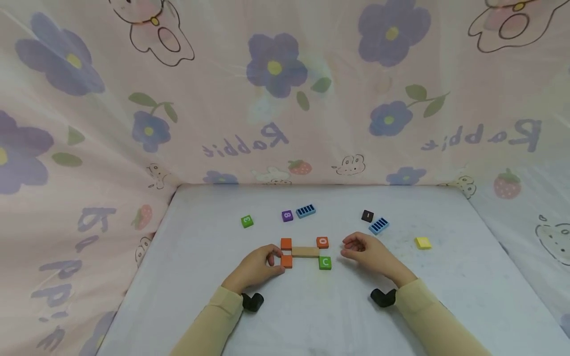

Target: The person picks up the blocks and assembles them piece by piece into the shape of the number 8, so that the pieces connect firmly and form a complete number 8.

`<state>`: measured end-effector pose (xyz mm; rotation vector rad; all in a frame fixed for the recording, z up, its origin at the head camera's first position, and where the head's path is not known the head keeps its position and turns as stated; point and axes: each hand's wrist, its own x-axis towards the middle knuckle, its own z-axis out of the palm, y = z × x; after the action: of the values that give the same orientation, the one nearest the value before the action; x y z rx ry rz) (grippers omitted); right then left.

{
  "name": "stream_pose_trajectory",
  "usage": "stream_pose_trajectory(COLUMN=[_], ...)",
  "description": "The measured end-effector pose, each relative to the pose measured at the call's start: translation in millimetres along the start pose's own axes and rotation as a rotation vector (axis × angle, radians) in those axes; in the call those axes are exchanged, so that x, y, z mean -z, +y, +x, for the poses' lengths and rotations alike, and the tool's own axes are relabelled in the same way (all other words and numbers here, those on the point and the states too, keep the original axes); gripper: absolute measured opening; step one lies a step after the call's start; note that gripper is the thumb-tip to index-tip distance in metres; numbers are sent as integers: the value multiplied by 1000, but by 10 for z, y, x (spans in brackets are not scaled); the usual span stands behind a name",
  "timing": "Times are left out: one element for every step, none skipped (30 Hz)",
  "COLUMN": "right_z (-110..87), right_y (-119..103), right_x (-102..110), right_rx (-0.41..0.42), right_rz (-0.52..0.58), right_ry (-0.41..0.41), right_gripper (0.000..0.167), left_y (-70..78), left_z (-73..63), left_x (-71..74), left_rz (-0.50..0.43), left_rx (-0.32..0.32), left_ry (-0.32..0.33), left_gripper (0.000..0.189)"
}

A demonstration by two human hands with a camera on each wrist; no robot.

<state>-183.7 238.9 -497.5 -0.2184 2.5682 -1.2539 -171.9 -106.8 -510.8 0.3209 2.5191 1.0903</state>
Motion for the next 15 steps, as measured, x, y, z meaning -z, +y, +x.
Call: stream_pose_trajectory(right_z=[17,32,47,64,84,109,133,155,183,210,238,263,287,309,330], right_y=[15,24,29,33,38,44,56,62,76,97,121,147,171,193,218], right_x=[39,81,124,168,210,252,290,326,361,393,424,453,481,508,534], right_rx=[-11,-15,-19,-28,-32,-41,-46,-45,-46,-43,-40,-45,-46,-51,-57], right_rz=[-17,-36,-48,-62,-80,-92,-105,-117,-122,-127,-131,-122,-113,-100,-93], right_ry=[24,45,66,86,105,122,139,156,174,192,213,235,254,272,285], right_gripper=[39,40,40,41,43,44,46,48,50,53,55,56,58,58,61], left_y=[-2,-8,-14,-20,-25,-30,-35,-38,-40,-40,-40,-39,-38,-36,-36], left_z=[-1,-2,-4,-4,-2,0,3,4,5,6,7,6,6,6,7], left_x=[1,0,-2,-4,-6,-8,-9,-8,-9,-7,-8,-8,-8,-8,-9], left_rz=[-3,-5,-5,-7,-6,-5,-3,-2,-1,0,1,0,0,-2,-2], left_rx=[1,1,0,-1,-3,-4,-5,-7,-9,-10,-10,-12,-13,-14,-15], left_ry=[-1,-2,-3,-3,-3,-1,1,4,7,8,9,9,8,7,6], left_gripper=[32,32,32,32,32,32,32,32,32,32,32,33,33,33,32])
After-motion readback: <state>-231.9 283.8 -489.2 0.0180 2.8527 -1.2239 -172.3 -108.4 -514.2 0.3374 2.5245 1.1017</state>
